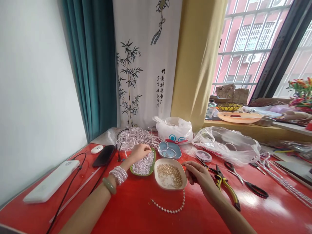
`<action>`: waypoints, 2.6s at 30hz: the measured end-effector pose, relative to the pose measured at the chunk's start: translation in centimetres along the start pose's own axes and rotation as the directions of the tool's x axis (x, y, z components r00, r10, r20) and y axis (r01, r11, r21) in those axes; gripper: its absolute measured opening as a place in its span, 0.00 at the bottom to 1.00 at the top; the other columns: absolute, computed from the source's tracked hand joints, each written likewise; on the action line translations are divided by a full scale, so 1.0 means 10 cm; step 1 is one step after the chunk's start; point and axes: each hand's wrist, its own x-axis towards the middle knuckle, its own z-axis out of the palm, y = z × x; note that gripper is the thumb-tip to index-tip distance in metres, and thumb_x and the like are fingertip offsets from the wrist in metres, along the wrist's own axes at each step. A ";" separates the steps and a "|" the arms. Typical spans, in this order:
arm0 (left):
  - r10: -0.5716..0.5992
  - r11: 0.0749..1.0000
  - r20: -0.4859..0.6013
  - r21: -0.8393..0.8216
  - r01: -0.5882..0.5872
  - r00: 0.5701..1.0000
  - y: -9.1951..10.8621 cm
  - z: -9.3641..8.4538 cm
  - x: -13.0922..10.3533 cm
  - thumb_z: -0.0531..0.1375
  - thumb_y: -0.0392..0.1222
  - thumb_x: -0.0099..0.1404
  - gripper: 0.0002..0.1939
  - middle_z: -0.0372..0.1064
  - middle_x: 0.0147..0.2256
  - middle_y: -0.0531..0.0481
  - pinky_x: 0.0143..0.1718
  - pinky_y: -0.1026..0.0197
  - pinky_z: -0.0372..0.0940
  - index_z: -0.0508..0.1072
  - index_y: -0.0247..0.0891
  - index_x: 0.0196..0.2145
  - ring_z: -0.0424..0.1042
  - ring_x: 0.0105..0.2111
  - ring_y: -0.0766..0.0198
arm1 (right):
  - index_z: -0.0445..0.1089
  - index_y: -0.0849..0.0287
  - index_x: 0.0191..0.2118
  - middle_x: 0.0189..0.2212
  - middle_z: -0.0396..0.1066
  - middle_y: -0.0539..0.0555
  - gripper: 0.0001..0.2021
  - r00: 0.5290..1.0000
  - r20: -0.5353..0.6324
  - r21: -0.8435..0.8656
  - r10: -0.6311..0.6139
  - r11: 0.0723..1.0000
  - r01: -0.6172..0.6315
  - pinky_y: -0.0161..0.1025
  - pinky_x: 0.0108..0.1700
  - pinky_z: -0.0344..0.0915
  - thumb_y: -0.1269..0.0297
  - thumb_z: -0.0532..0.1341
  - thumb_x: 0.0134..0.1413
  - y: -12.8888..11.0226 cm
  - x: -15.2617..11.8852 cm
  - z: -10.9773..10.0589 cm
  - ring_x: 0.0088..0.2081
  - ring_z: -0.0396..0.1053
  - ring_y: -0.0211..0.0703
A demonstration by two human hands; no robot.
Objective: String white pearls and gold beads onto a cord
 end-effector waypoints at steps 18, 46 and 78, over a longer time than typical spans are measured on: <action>0.204 0.973 0.214 0.063 -0.222 0.955 0.60 0.33 -0.31 0.54 0.41 0.54 0.09 0.72 0.33 0.53 0.35 0.66 0.59 0.73 0.40 0.32 0.68 0.33 0.66 | 0.64 0.61 0.26 0.16 0.61 0.46 0.14 0.999 0.031 -0.017 -0.033 0.999 0.034 0.32 0.21 0.52 0.53 0.57 0.43 0.02 0.02 -0.02 0.17 0.55 0.31; 0.170 0.971 0.279 -0.214 -0.112 0.945 0.74 0.32 -0.38 0.56 0.42 0.54 0.11 0.71 0.35 0.48 0.38 0.62 0.61 0.73 0.37 0.33 0.68 0.35 0.63 | 0.67 0.62 0.29 0.17 0.63 0.47 0.12 0.998 0.067 0.098 0.001 0.995 -0.007 0.31 0.21 0.54 0.57 0.59 0.44 0.05 0.01 0.00 0.18 0.59 0.31; 0.142 0.453 0.602 -0.745 0.489 0.786 0.93 0.46 -0.57 0.63 0.46 0.47 0.17 0.70 0.30 0.45 0.28 0.63 0.60 0.71 0.31 0.32 0.65 0.24 0.70 | 0.70 0.61 0.31 0.19 0.63 0.45 0.07 0.999 0.040 0.571 0.008 0.821 -0.029 0.22 0.23 0.63 0.67 0.63 0.42 0.05 0.07 -0.11 0.20 0.62 0.26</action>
